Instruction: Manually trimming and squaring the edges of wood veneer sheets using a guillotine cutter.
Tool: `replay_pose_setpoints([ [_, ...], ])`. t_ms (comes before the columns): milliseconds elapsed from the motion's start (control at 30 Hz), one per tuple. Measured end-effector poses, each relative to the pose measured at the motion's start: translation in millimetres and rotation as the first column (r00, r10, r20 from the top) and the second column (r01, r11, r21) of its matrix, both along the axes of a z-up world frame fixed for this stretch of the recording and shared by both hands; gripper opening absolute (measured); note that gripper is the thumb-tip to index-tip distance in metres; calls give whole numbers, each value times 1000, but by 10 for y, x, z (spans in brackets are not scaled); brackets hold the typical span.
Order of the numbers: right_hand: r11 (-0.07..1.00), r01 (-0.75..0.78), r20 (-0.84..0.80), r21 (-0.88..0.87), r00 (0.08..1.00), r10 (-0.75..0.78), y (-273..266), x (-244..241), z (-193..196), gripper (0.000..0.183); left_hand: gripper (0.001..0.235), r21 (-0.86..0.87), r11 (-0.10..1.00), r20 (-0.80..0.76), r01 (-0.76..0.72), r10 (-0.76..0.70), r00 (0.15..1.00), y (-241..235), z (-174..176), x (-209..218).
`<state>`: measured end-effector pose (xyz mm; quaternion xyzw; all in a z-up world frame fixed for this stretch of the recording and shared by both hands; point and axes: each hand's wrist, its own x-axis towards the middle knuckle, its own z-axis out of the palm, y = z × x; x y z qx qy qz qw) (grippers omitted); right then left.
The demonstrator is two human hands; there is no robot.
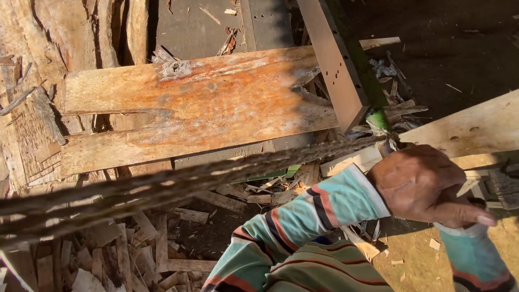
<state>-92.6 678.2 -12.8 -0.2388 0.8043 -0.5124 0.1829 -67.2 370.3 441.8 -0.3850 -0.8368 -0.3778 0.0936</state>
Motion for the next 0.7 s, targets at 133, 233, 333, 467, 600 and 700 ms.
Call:
replay_pose_setpoints([
  [133, 999, -35, -47, 25, 998, 37, -143, -159, -23, 66, 76, 285, 956, 170, -77, 28, 985, -112, -1881, 356],
  [233, 997, -23, -50, 73, 998, 27, -161, 213, -49, 66, 69, 23, 990, 434, -140, 116, 893, -89, -1803, 434],
  [333, 995, -45, -103, 85, 993, 54, -564, -5, 21, 67, 66, 6, 996, 365, -94, 86, 927, -225, -1647, 309],
  [467, 992, 36, 247, -125, 969, -4, -997, 46, 1293, 42, 54, 408, 891, 30, -200, 205, 978, -416, -1512, 829],
  [600, 882, 102, 251, 459, 938, -239, -1960, 289, 3508, 32, 46, 290, 318, 836, -903, 375, 401, -1074, -2415, 1058],
  [700, 913, 166, 284, 372, 917, -282, -2078, 312, 3642, 30, 44, 286, -285, 948, -915, 220, 228, -2020, -3008, 1052],
])
